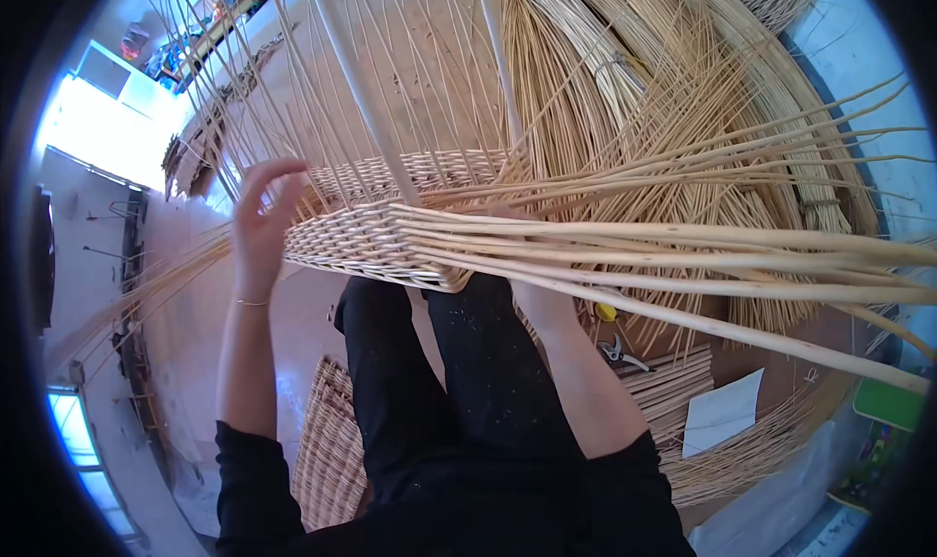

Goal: Weaving a large rectangular basket using long wicker stalks.

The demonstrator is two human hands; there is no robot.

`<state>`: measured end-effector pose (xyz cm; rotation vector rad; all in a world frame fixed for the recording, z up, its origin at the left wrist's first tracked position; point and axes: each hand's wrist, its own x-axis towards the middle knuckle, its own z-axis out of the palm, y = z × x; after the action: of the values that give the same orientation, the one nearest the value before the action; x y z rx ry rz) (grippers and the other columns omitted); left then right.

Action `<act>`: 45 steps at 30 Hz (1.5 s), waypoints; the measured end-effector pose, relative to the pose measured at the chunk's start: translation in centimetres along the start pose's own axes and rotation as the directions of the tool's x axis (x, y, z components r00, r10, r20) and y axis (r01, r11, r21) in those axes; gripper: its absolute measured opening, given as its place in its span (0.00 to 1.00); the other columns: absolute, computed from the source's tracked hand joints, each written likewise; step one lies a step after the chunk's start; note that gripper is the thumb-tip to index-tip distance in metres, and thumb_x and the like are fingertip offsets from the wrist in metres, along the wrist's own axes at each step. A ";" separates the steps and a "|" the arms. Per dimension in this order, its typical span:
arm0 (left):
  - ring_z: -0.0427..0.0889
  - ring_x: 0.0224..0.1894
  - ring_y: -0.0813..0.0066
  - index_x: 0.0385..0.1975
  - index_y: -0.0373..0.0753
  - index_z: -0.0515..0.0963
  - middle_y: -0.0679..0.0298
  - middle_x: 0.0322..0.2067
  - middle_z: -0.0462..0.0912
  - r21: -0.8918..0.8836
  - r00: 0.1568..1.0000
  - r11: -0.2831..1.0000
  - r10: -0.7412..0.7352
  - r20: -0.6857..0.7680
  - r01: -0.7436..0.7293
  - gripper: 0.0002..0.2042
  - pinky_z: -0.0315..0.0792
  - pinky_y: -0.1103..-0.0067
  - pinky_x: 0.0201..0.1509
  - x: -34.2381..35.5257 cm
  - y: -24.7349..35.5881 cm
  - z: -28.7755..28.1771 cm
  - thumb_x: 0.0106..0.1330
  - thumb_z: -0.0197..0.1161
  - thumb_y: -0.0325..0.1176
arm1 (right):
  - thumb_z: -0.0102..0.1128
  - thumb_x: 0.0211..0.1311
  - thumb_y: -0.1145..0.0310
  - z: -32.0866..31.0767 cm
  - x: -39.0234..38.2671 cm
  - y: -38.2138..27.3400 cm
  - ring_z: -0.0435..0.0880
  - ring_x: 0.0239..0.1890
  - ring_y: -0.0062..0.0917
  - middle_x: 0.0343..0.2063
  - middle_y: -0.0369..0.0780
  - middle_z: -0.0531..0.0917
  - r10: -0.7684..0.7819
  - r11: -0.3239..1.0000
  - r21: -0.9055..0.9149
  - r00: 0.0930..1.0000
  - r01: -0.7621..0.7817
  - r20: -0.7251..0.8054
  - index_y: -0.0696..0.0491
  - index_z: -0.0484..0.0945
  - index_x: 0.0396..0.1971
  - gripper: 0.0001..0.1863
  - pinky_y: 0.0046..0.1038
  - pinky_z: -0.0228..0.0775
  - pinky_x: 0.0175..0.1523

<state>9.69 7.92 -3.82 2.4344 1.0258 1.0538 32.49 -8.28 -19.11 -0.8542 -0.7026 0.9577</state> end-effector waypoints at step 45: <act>0.77 0.46 0.56 0.49 0.41 0.62 0.55 0.39 0.75 0.095 0.719 0.959 0.132 0.683 -0.266 0.32 0.73 0.68 0.46 -0.8 2.5 7.1 0.45 0.74 0.38 | 0.57 0.64 0.66 -0.2 -1.8 -1.6 0.76 0.27 0.15 0.26 0.38 0.80 0.433 0.901 0.002 0.898 -0.434 -0.079 0.60 0.76 0.39 0.12 0.18 0.69 0.30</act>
<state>15.67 5.71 -7.80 2.7777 0.6301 0.0476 32.52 -10.45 -18.09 -1.0824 -0.4575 1.3110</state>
